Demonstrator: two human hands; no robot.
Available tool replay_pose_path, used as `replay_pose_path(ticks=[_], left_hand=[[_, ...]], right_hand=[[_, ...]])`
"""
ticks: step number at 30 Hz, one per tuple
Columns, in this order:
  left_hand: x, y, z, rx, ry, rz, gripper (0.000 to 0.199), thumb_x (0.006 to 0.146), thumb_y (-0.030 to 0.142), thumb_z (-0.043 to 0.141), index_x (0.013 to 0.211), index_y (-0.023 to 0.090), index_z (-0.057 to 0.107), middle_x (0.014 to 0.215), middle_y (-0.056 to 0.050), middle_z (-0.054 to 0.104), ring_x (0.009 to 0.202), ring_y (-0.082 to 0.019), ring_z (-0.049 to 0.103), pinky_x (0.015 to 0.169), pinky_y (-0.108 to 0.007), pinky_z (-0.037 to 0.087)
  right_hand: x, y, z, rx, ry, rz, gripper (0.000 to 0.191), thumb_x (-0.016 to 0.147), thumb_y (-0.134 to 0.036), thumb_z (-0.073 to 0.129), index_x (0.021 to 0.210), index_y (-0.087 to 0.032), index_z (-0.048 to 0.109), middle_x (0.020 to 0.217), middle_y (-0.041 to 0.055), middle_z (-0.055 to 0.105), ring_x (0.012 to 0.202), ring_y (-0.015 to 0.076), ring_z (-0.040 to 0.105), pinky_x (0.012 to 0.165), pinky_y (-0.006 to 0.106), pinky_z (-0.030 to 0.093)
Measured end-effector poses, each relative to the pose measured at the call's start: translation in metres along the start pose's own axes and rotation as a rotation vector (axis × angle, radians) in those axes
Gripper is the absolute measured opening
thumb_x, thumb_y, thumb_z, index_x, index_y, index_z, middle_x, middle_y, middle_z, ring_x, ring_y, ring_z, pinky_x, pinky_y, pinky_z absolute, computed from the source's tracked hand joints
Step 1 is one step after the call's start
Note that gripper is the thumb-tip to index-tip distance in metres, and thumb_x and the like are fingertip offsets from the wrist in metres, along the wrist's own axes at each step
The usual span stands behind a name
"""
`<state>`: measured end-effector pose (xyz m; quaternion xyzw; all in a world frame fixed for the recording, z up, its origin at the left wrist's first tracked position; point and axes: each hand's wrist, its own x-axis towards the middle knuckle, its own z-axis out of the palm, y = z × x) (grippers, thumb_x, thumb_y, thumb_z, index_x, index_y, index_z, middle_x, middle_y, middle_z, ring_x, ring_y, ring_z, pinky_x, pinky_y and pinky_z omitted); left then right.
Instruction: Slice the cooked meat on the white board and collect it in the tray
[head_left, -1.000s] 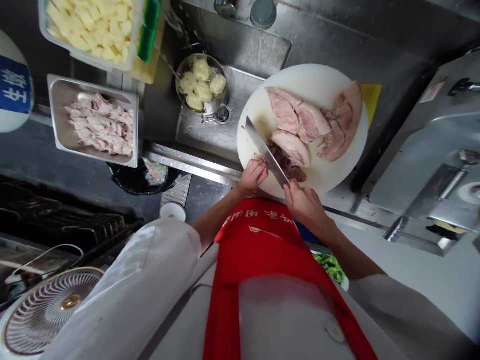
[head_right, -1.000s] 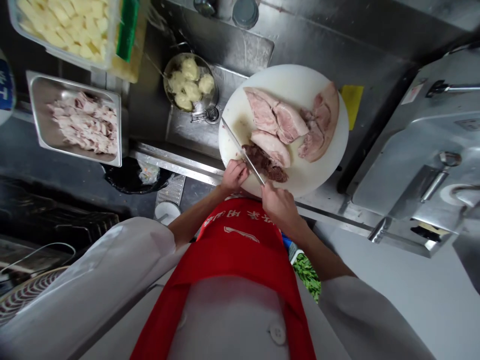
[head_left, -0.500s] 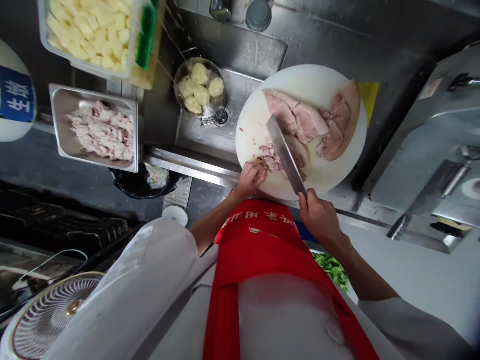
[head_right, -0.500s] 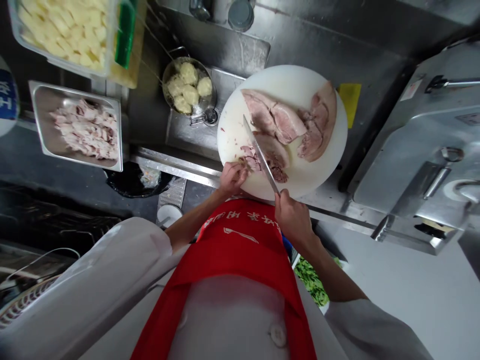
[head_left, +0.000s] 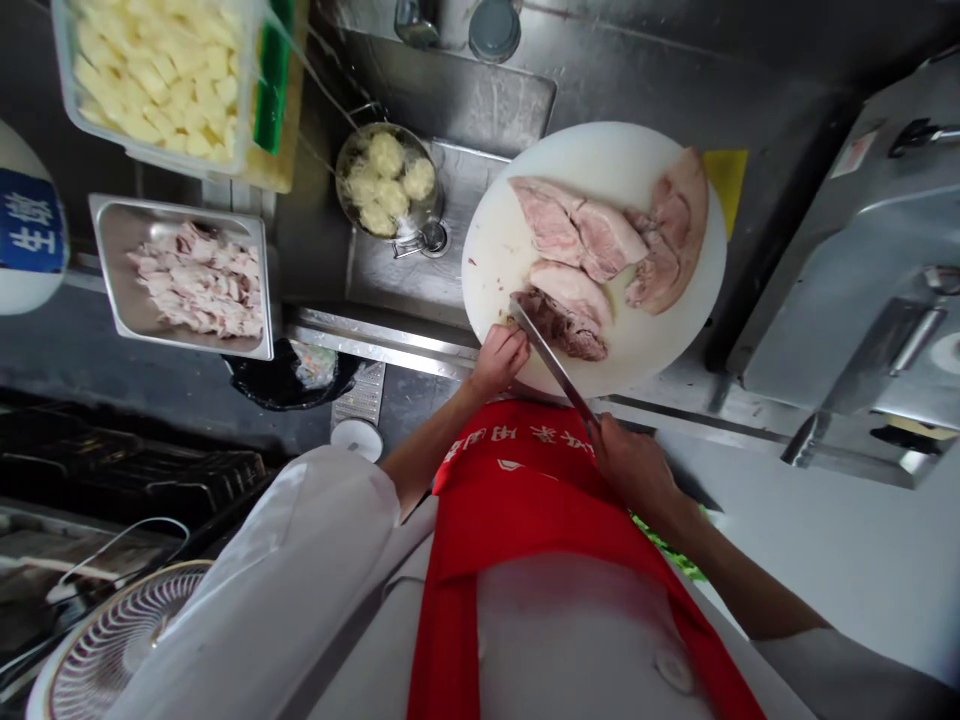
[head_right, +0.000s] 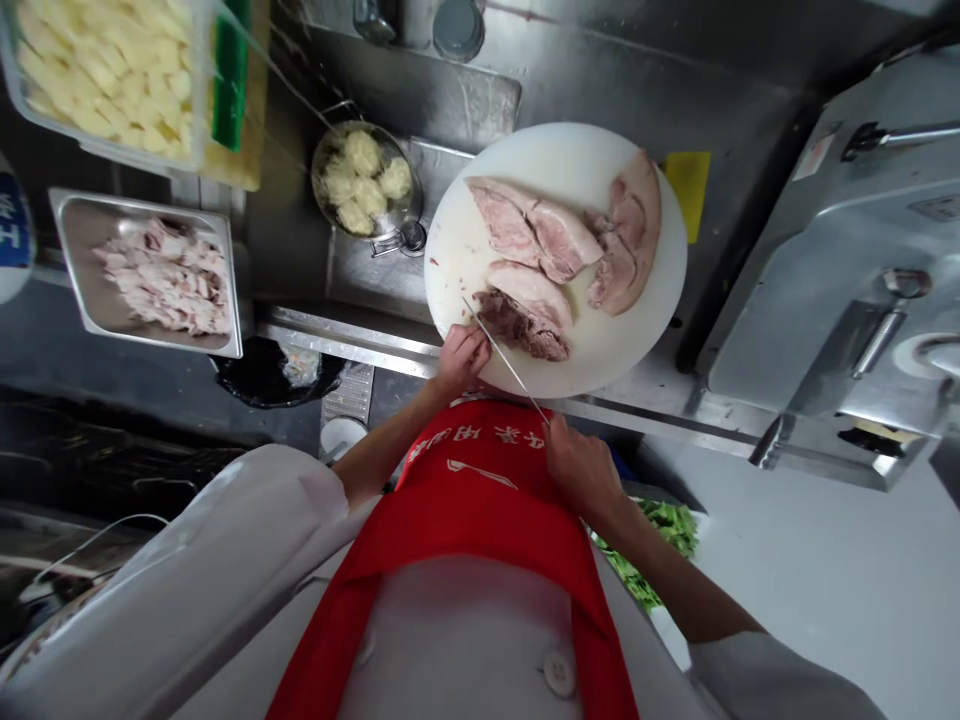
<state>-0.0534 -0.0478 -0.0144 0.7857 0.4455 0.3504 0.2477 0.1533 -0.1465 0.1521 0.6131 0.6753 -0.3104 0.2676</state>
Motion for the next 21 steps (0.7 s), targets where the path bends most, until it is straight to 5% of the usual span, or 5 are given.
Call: replay_pose_path(ticks=[6, 12, 21], left_hand=[[-0.004, -0.002, -0.001, 0.041, 0.03, -0.034, 0.021, 0.098, 0.029, 0.048, 0.104, 0.018, 0.065, 0.095, -0.01, 0.067, 0.093, -0.018, 0.061, 0.085, -0.035, 0.053], [-0.007, -0.006, 0.002, 0.007, 0.033, -0.083, 0.02, 0.097, 0.034, 0.052, 0.098, 0.019, 0.066, 0.091, -0.009, 0.067, 0.089, -0.019, 0.062, 0.084, -0.036, 0.053], [-0.005, -0.003, -0.009, -0.03, 0.011, -0.034, 0.017, 0.097, 0.031, 0.052, 0.101, 0.019, 0.063, 0.096, -0.009, 0.067, 0.098, -0.019, 0.063, 0.089, -0.037, 0.053]], right_hand=[[0.009, -0.006, -0.009, 0.022, -0.054, -0.083, 0.024, 0.098, -0.015, 0.031, 0.11, -0.012, 0.052, 0.088, 0.0131, 0.072, 0.073, 0.0225, 0.07, 0.057, 0.029, 0.036], [-0.004, 0.006, -0.004, 0.065, -0.242, -0.061, 0.024, 0.096, -0.013, 0.034, 0.111, -0.012, 0.053, 0.088, 0.0145, 0.071, 0.076, 0.0249, 0.071, 0.063, 0.029, 0.044], [0.085, -0.023, -0.045, 0.166, 0.194, -0.2, 0.033, 0.103, -0.02, 0.023, 0.111, -0.012, 0.053, 0.089, 0.0136, 0.071, 0.079, 0.0207, 0.067, 0.067, 0.027, 0.042]])
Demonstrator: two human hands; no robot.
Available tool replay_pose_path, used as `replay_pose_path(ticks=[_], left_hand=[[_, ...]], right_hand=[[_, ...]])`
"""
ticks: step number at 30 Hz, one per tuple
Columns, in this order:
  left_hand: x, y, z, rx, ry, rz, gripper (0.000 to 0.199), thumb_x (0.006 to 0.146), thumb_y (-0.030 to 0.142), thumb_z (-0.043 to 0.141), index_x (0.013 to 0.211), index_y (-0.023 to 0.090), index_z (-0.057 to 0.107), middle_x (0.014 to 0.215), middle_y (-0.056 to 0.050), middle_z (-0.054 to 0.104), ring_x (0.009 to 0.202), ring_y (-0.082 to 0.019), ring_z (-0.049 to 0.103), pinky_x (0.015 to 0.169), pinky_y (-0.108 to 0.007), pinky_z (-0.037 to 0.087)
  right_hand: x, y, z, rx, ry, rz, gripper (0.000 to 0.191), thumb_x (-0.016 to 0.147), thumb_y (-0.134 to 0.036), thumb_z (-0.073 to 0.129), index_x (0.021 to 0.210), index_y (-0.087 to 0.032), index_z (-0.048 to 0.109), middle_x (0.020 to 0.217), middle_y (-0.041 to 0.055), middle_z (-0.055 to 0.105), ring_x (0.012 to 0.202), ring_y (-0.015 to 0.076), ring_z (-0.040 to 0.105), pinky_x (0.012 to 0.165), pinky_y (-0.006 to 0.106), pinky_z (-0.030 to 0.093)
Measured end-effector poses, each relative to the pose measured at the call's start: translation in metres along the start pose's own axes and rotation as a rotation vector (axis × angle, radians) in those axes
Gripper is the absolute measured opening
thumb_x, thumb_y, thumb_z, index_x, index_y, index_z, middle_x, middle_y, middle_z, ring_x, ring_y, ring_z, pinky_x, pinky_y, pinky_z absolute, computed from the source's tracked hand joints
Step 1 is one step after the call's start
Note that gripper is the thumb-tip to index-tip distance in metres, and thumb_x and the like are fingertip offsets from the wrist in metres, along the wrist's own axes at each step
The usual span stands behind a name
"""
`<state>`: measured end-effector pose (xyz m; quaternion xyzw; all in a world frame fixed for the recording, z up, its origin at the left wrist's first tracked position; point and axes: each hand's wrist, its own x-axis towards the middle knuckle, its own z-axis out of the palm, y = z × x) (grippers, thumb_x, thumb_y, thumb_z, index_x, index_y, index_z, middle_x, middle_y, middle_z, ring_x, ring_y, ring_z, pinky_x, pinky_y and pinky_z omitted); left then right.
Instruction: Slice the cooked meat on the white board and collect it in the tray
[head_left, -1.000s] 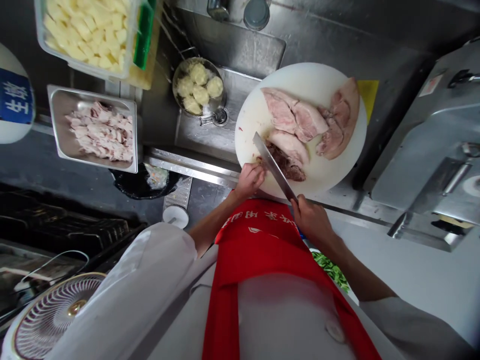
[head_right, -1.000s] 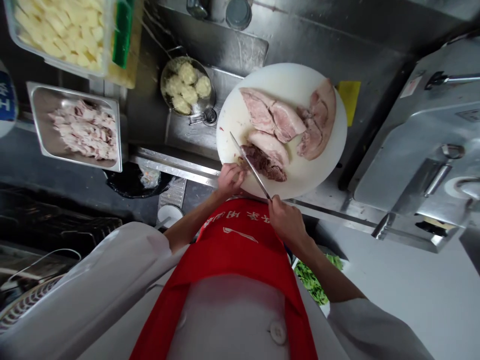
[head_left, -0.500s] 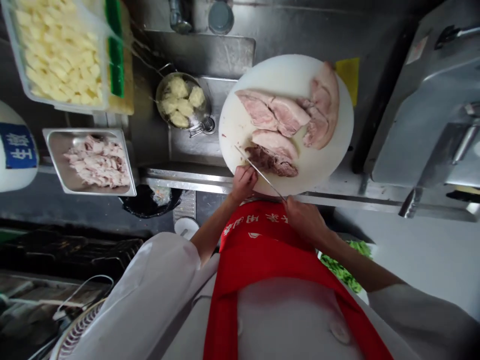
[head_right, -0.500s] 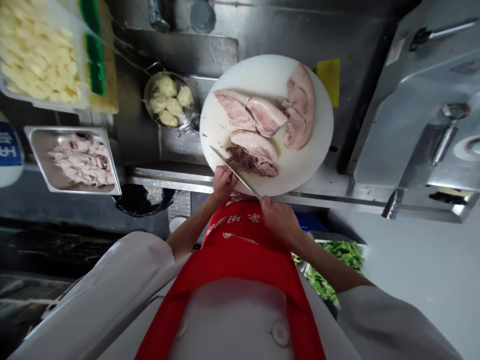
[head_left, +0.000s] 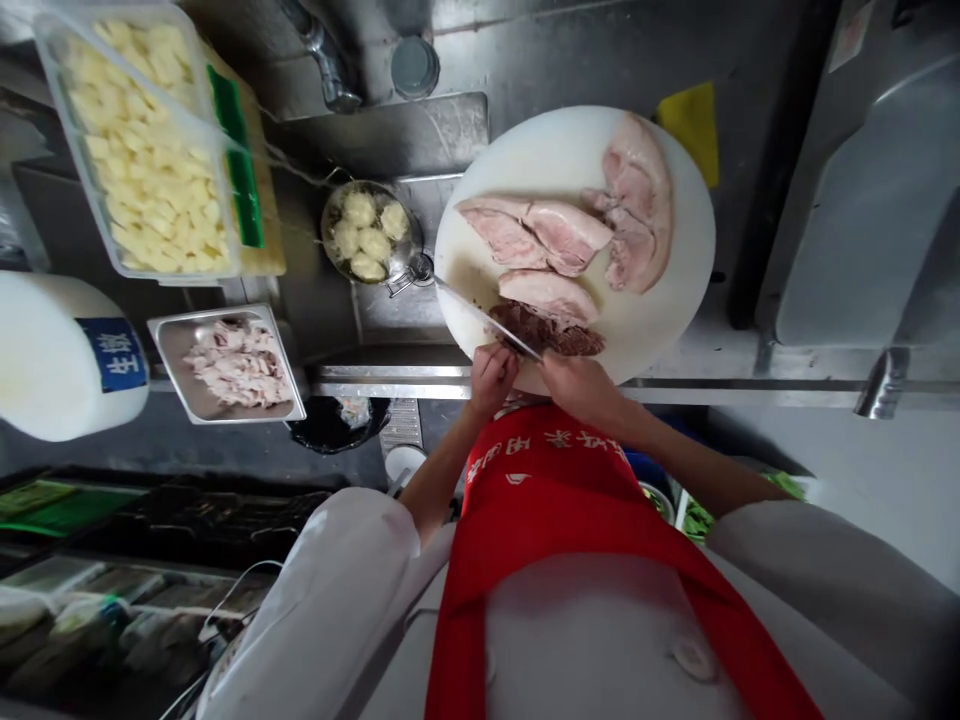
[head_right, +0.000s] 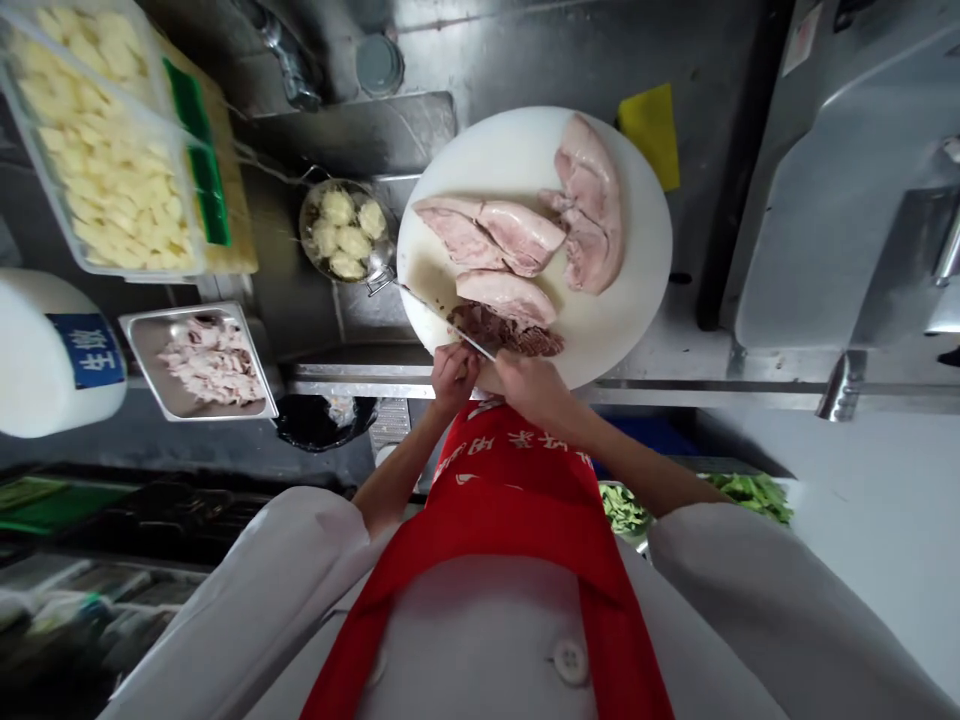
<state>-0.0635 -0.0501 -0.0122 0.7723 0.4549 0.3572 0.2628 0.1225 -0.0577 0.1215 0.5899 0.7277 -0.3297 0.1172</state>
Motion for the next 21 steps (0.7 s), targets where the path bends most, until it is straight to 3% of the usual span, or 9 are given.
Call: replay_pose_path(ticks=[4, 10, 13, 16, 21], left_hand=[[-0.001, 0.0, 0.002, 0.006, -0.017, -0.041, 0.019, 0.098, 0.034, 0.051, 0.1, 0.019, 0.063, 0.096, -0.01, 0.067, 0.098, -0.02, 0.062, 0.09, -0.039, 0.052], [-0.003, -0.002, 0.005, 0.065, 0.027, 0.002, 0.018, 0.097, 0.032, 0.051, 0.097, 0.019, 0.063, 0.09, -0.009, 0.066, 0.092, -0.02, 0.062, 0.084, -0.038, 0.053], [-0.003, -0.002, 0.004, 0.135, 0.048, 0.029, 0.018, 0.097, 0.032, 0.051, 0.095, 0.019, 0.063, 0.089, -0.009, 0.065, 0.09, -0.019, 0.062, 0.08, -0.036, 0.053], [-0.003, -0.001, 0.003, 0.16, 0.064, 0.041, 0.018, 0.097, 0.032, 0.051, 0.092, 0.019, 0.063, 0.087, -0.008, 0.063, 0.09, -0.019, 0.061, 0.077, -0.035, 0.053], [-0.004, -0.001, 0.005, 0.134, 0.077, 0.013, 0.018, 0.097, 0.032, 0.052, 0.091, 0.018, 0.062, 0.089, -0.009, 0.063, 0.091, -0.02, 0.06, 0.08, -0.037, 0.052]], right_hand=[[-0.021, 0.01, 0.002, -0.031, -0.012, 0.055, 0.027, 0.102, -0.023, 0.028, 0.106, -0.013, 0.054, 0.081, 0.0125, 0.071, 0.07, 0.0214, 0.067, 0.059, 0.026, 0.035], [-0.076, 0.005, 0.014, -0.044, -0.298, 0.108, 0.028, 0.096, -0.013, 0.031, 0.113, -0.011, 0.053, 0.087, 0.0148, 0.072, 0.075, 0.0249, 0.071, 0.058, 0.027, 0.039], [-0.076, 0.0, 0.015, 0.0, -0.357, 0.137, 0.029, 0.095, -0.011, 0.032, 0.115, -0.011, 0.053, 0.087, 0.0152, 0.072, 0.077, 0.0252, 0.071, 0.06, 0.028, 0.043], [-0.07, 0.001, 0.015, 0.018, -0.302, 0.119, 0.03, 0.094, -0.009, 0.032, 0.115, -0.011, 0.053, 0.09, 0.0169, 0.072, 0.082, 0.0258, 0.072, 0.063, 0.029, 0.046], [-0.096, 0.014, 0.018, 0.045, -0.404, 0.13, 0.023, 0.095, -0.013, 0.035, 0.109, -0.013, 0.054, 0.086, 0.0143, 0.072, 0.077, 0.0271, 0.072, 0.061, 0.03, 0.046]])
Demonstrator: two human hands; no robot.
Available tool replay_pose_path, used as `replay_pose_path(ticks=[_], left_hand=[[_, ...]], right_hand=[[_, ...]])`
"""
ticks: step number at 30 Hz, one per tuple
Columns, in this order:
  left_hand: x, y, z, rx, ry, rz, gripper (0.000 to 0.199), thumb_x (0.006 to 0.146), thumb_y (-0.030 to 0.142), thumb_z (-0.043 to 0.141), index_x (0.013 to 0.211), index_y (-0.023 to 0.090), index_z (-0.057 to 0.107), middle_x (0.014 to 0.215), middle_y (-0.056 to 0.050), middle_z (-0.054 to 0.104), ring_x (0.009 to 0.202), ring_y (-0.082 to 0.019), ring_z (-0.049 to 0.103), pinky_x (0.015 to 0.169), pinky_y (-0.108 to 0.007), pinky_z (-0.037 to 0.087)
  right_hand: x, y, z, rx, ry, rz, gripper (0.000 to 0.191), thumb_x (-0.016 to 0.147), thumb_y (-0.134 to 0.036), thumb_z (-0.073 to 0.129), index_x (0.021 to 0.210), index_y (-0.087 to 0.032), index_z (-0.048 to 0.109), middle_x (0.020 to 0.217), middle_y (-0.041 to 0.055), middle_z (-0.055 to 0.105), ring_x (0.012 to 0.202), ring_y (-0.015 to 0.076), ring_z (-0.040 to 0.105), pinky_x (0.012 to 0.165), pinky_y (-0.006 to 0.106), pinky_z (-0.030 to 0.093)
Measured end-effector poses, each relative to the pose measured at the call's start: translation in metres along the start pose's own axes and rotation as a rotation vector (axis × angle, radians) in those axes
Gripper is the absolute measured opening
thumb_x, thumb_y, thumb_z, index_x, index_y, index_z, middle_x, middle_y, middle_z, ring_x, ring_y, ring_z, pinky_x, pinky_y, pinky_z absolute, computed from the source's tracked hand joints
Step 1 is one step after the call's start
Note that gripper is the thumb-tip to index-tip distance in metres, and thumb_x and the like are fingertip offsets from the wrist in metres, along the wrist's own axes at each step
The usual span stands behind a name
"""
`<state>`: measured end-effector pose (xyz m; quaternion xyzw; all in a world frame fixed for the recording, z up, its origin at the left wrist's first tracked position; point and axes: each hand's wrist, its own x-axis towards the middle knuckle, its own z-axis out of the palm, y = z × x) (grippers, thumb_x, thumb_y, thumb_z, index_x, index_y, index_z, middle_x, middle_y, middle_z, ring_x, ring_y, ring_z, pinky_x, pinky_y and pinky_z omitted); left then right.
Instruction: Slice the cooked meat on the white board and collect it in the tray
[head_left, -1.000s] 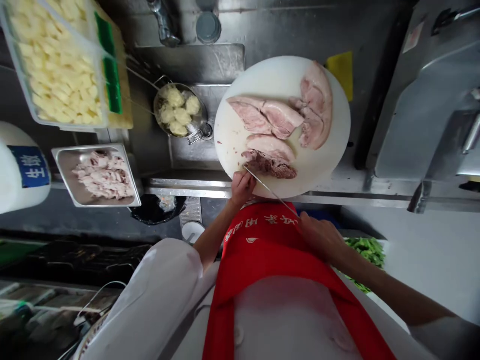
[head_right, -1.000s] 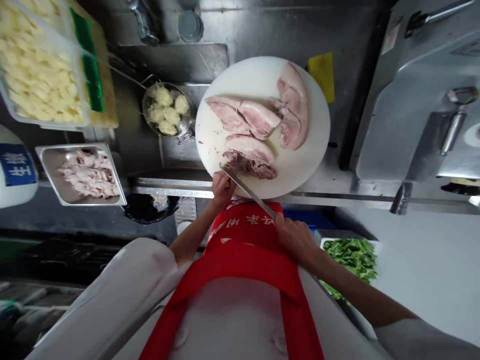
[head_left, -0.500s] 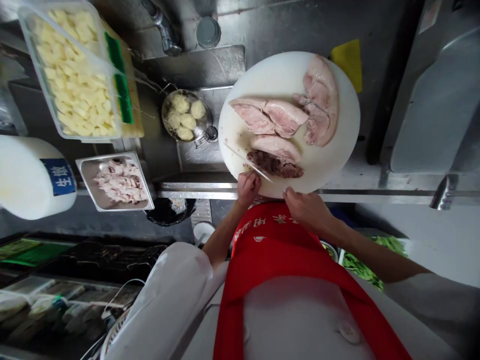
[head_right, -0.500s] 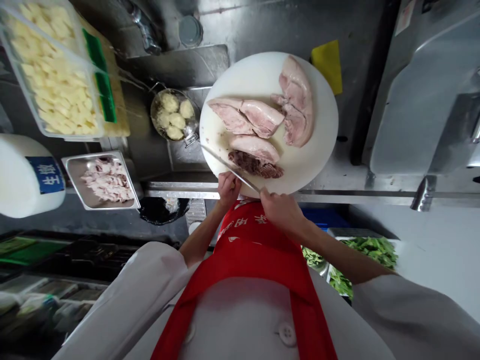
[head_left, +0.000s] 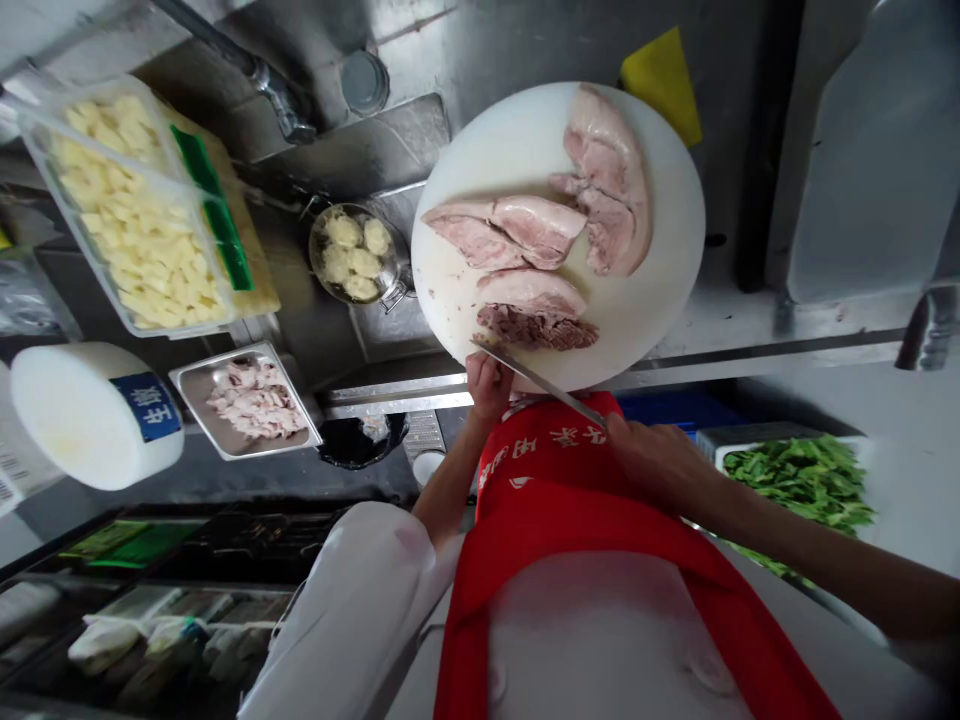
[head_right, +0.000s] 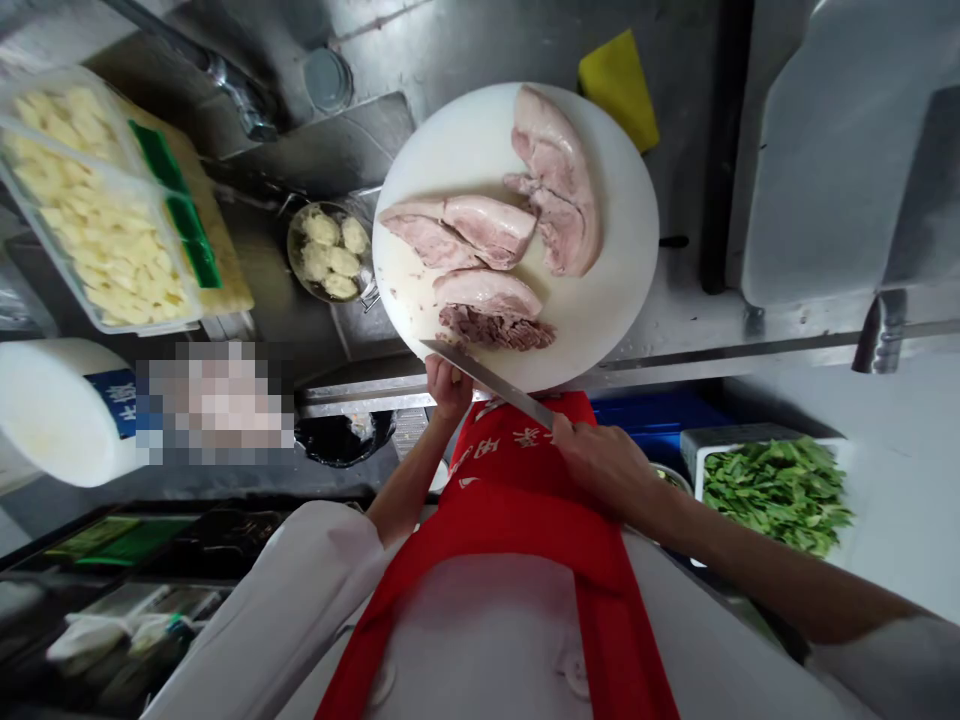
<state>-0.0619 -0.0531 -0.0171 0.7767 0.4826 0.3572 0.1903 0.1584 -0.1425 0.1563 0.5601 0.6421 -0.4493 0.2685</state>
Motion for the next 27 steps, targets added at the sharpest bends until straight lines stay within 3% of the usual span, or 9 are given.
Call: replay_pose_path(ticks=[3, 8, 11, 15, 20, 23, 27], left_hand=[[0.001, 0.0, 0.0, 0.002, -0.015, 0.011, 0.018, 0.097, 0.032, 0.052, 0.094, 0.018, 0.062, 0.091, -0.009, 0.065, 0.091, -0.02, 0.061, 0.08, -0.038, 0.053], [0.008, 0.005, -0.009, 0.04, -0.036, 0.034, 0.017, 0.098, 0.03, 0.05, 0.096, 0.018, 0.062, 0.092, -0.009, 0.065, 0.092, -0.018, 0.063, 0.08, -0.036, 0.055], [0.011, 0.01, -0.017, 0.02, -0.08, 0.002, 0.016, 0.098, 0.029, 0.05, 0.097, 0.018, 0.062, 0.094, -0.008, 0.066, 0.095, -0.018, 0.063, 0.083, -0.036, 0.056], [0.011, 0.009, -0.019, 0.008, -0.126, 0.018, 0.018, 0.099, 0.028, 0.048, 0.1, 0.018, 0.063, 0.095, -0.009, 0.066, 0.097, -0.018, 0.062, 0.087, -0.036, 0.055], [0.006, 0.002, -0.014, -0.026, -0.135, 0.014, 0.018, 0.098, 0.03, 0.05, 0.09, 0.019, 0.062, 0.085, -0.007, 0.063, 0.087, -0.019, 0.059, 0.081, -0.037, 0.053], [0.005, 0.001, -0.014, -0.024, -0.159, -0.034, 0.021, 0.098, 0.033, 0.049, 0.087, 0.019, 0.061, 0.083, -0.007, 0.061, 0.086, -0.019, 0.058, 0.08, -0.037, 0.052], [0.006, 0.004, -0.014, -0.028, -0.094, 0.006, 0.016, 0.097, 0.027, 0.05, 0.095, 0.018, 0.063, 0.093, -0.009, 0.064, 0.095, -0.019, 0.059, 0.082, -0.036, 0.052]], right_hand=[[0.005, -0.001, 0.0, 0.02, 0.0, -0.003, 0.024, 0.094, -0.011, 0.035, 0.109, -0.013, 0.054, 0.082, 0.014, 0.072, 0.077, 0.0278, 0.072, 0.062, 0.03, 0.046], [0.071, -0.022, -0.03, 0.037, 0.229, -0.118, 0.028, 0.095, -0.009, 0.034, 0.116, -0.01, 0.052, 0.092, 0.0183, 0.073, 0.087, 0.026, 0.071, 0.07, 0.03, 0.045], [0.09, -0.021, -0.045, 0.058, 0.314, -0.155, 0.025, 0.097, -0.016, 0.034, 0.111, -0.011, 0.054, 0.094, 0.0175, 0.072, 0.087, 0.0263, 0.07, 0.069, 0.03, 0.044], [0.065, -0.01, -0.038, 0.001, 0.324, -0.101, 0.027, 0.097, -0.016, 0.032, 0.112, -0.011, 0.054, 0.087, 0.0164, 0.072, 0.08, 0.0276, 0.071, 0.065, 0.03, 0.043], [0.022, -0.012, -0.016, -0.016, 0.151, -0.061, 0.028, 0.094, -0.011, 0.034, 0.114, -0.011, 0.053, 0.088, 0.0169, 0.072, 0.078, 0.0283, 0.071, 0.063, 0.031, 0.046], [0.018, -0.014, -0.011, 0.002, 0.103, -0.033, 0.028, 0.095, -0.011, 0.033, 0.114, -0.011, 0.053, 0.086, 0.0165, 0.072, 0.078, 0.0293, 0.072, 0.063, 0.032, 0.047], [0.018, -0.006, -0.008, 0.022, 0.114, -0.041, 0.027, 0.093, -0.009, 0.033, 0.111, -0.011, 0.054, 0.087, 0.018, 0.072, 0.082, 0.0297, 0.072, 0.067, 0.034, 0.049]])
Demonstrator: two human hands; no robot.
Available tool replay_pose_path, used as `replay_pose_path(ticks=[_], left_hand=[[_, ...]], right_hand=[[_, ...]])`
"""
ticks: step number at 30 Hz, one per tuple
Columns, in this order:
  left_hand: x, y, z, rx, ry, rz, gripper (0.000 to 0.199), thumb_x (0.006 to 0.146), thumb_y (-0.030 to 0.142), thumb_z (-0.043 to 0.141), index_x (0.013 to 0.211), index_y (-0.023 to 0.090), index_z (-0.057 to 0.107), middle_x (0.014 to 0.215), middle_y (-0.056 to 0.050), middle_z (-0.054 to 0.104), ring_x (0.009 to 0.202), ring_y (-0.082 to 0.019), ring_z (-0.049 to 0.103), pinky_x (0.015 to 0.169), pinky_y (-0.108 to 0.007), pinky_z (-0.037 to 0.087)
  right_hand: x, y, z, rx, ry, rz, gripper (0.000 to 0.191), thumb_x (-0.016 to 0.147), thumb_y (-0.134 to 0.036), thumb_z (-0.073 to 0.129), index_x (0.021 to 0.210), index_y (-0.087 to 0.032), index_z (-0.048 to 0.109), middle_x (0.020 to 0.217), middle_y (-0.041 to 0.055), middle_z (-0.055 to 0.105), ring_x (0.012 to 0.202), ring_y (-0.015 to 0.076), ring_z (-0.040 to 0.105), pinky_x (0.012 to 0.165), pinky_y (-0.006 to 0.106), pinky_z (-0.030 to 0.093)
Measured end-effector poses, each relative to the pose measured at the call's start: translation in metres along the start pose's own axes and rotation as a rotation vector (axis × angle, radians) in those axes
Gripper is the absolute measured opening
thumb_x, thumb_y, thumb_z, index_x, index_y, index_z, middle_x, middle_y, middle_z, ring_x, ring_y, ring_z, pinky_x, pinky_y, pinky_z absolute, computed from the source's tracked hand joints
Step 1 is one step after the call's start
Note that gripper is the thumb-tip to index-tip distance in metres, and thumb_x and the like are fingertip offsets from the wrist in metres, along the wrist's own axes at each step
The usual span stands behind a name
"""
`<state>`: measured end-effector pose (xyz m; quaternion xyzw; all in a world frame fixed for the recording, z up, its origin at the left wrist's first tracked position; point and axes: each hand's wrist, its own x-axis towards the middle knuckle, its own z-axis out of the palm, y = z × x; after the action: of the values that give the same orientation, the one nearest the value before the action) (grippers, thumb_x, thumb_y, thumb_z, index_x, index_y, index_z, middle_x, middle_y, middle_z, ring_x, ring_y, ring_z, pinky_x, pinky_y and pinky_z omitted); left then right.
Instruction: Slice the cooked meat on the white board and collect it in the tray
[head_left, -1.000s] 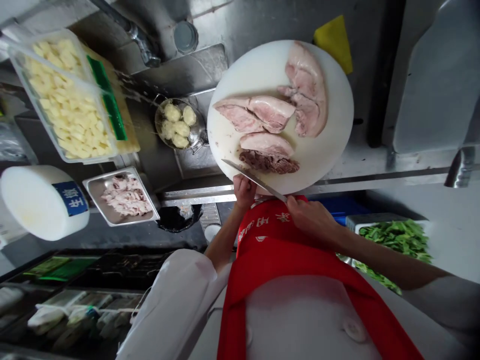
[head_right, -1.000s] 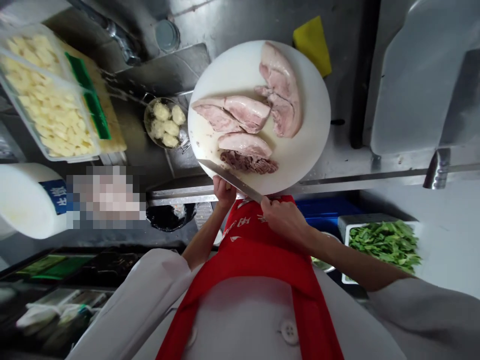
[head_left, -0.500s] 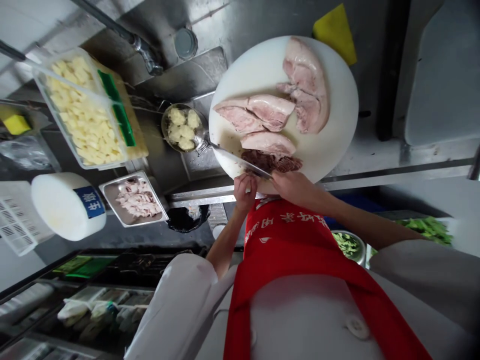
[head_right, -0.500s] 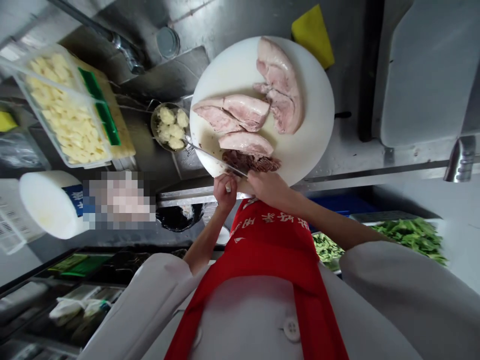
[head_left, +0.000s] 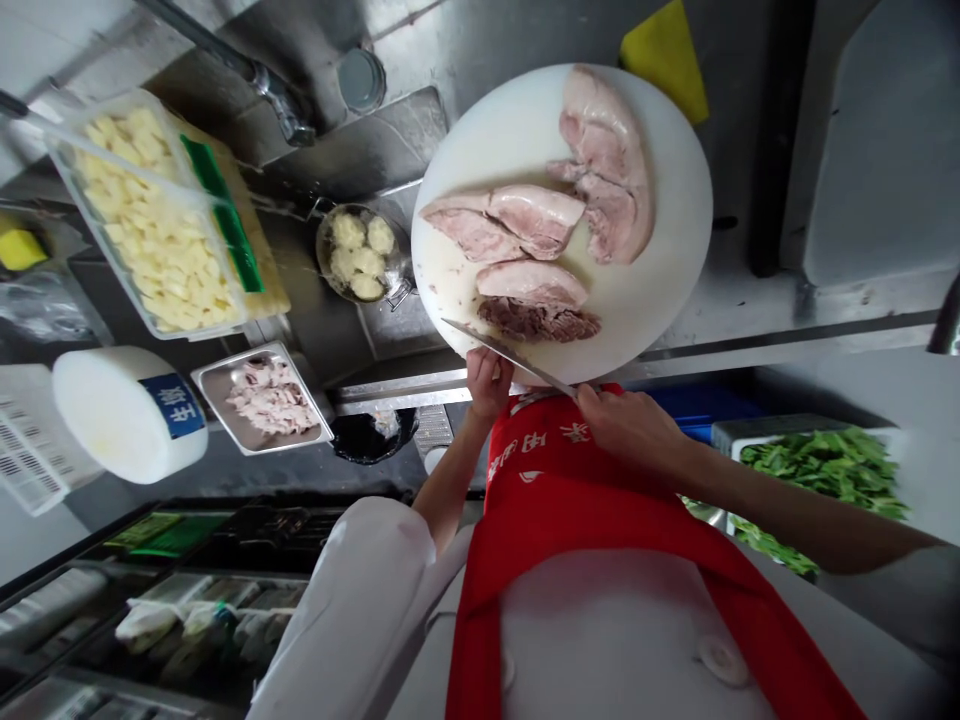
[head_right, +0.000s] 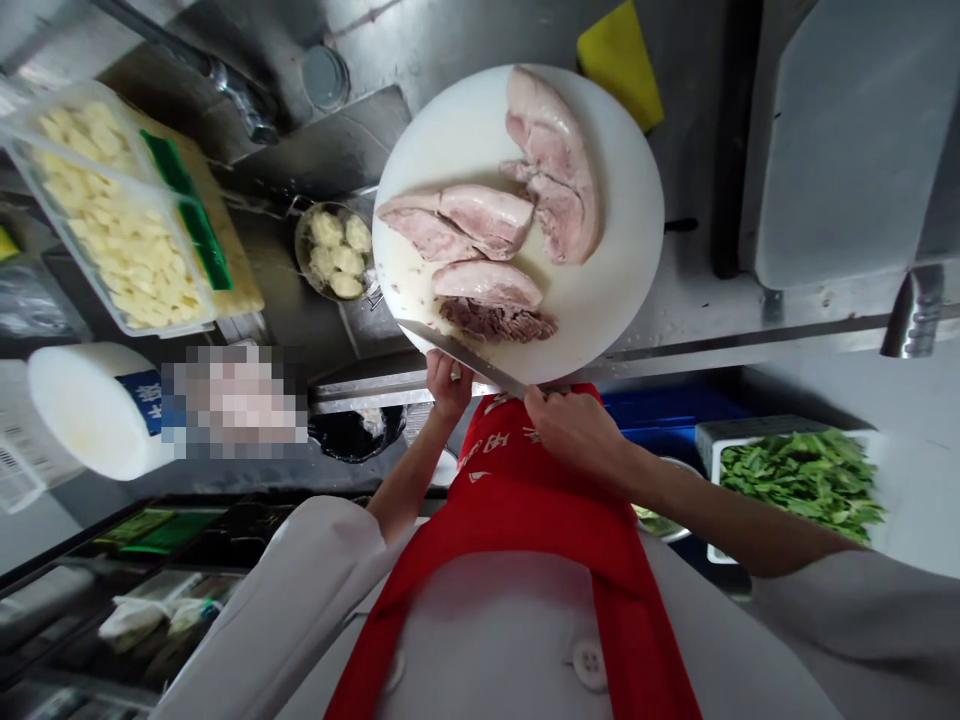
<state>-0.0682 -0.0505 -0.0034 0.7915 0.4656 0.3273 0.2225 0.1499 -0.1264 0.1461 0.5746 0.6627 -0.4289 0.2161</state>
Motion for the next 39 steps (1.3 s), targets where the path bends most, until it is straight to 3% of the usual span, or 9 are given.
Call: replay_pose_path(ticks=[4, 6, 13, 17, 22, 25, 28, 34, 39], left_hand=[[0.001, 0.0, 0.001, -0.024, 0.024, 0.053, 0.015, 0.097, 0.026, 0.052, 0.1, 0.018, 0.064, 0.096, -0.009, 0.066, 0.097, -0.019, 0.06, 0.085, -0.036, 0.053], [0.0, -0.002, 0.002, -0.015, 0.015, 0.029, 0.019, 0.098, 0.03, 0.05, 0.099, 0.018, 0.064, 0.096, -0.009, 0.066, 0.097, -0.019, 0.061, 0.087, -0.037, 0.053], [-0.009, -0.002, 0.002, -0.028, -0.042, -0.089, 0.024, 0.1, 0.036, 0.047, 0.098, 0.018, 0.064, 0.097, -0.01, 0.066, 0.099, -0.019, 0.062, 0.09, -0.039, 0.053], [-0.011, -0.002, 0.005, -0.06, -0.018, -0.079, 0.021, 0.099, 0.034, 0.049, 0.1, 0.018, 0.063, 0.099, -0.01, 0.065, 0.101, -0.019, 0.062, 0.093, -0.04, 0.051], [-0.011, -0.005, 0.007, -0.058, -0.014, -0.042, 0.019, 0.097, 0.032, 0.051, 0.1, 0.018, 0.063, 0.096, -0.01, 0.066, 0.097, -0.02, 0.061, 0.089, -0.039, 0.052], [-0.013, -0.007, 0.008, -0.038, -0.02, -0.071, 0.021, 0.098, 0.034, 0.049, 0.1, 0.018, 0.063, 0.095, -0.01, 0.065, 0.098, -0.021, 0.061, 0.09, -0.04, 0.051], [-0.014, -0.007, 0.009, -0.046, -0.012, -0.082, 0.023, 0.098, 0.036, 0.048, 0.1, 0.018, 0.063, 0.094, -0.01, 0.065, 0.099, -0.021, 0.06, 0.091, -0.041, 0.051], [-0.009, 0.0, -0.001, -0.081, -0.025, -0.102, 0.023, 0.099, 0.036, 0.049, 0.099, 0.018, 0.063, 0.098, -0.009, 0.065, 0.098, -0.019, 0.061, 0.09, -0.039, 0.051], [-0.01, 0.001, 0.0, -0.033, 0.004, -0.091, 0.023, 0.099, 0.034, 0.048, 0.098, 0.018, 0.064, 0.095, -0.009, 0.065, 0.097, -0.019, 0.062, 0.088, -0.038, 0.053]], right_hand=[[-0.01, 0.006, 0.005, 0.019, -0.106, 0.037, 0.025, 0.095, -0.013, 0.033, 0.109, -0.013, 0.054, 0.082, 0.0151, 0.072, 0.078, 0.0296, 0.072, 0.065, 0.033, 0.048], [-0.001, 0.001, 0.003, 0.024, -0.104, 0.038, 0.026, 0.095, -0.011, 0.033, 0.11, -0.012, 0.053, 0.083, 0.0161, 0.072, 0.081, 0.0294, 0.072, 0.066, 0.032, 0.048], [0.078, -0.023, -0.032, 0.036, 0.191, -0.112, 0.029, 0.098, -0.016, 0.029, 0.113, -0.01, 0.052, 0.097, 0.0196, 0.071, 0.09, 0.0277, 0.07, 0.07, 0.031, 0.046], [0.058, -0.016, -0.036, -0.027, 0.191, -0.085, 0.027, 0.096, -0.014, 0.03, 0.111, -0.011, 0.053, 0.09, 0.016, 0.072, 0.084, 0.0276, 0.071, 0.067, 0.03, 0.045], [0.005, -0.012, -0.015, -0.071, -0.006, -0.017, 0.029, 0.094, -0.01, 0.031, 0.114, -0.01, 0.052, 0.089, 0.0168, 0.072, 0.082, 0.03, 0.072, 0.064, 0.032, 0.046], [-0.007, -0.012, -0.005, -0.042, -0.089, 0.032, 0.03, 0.094, -0.01, 0.03, 0.114, -0.01, 0.052, 0.086, 0.0162, 0.072, 0.082, 0.0299, 0.072, 0.065, 0.033, 0.047], [0.012, -0.019, -0.007, -0.023, -0.055, 0.012, 0.03, 0.094, -0.009, 0.03, 0.116, -0.009, 0.051, 0.088, 0.0178, 0.072, 0.085, 0.0282, 0.072, 0.067, 0.031, 0.048], [0.082, -0.031, -0.03, 0.022, 0.214, -0.11, 0.028, 0.098, -0.015, 0.029, 0.114, -0.009, 0.051, 0.094, 0.0188, 0.071, 0.089, 0.0271, 0.071, 0.069, 0.031, 0.047], [0.062, -0.022, -0.03, -0.024, 0.218, -0.089, 0.026, 0.096, -0.013, 0.032, 0.111, -0.01, 0.053, 0.085, 0.0161, 0.071, 0.082, 0.0263, 0.071, 0.068, 0.03, 0.045]])
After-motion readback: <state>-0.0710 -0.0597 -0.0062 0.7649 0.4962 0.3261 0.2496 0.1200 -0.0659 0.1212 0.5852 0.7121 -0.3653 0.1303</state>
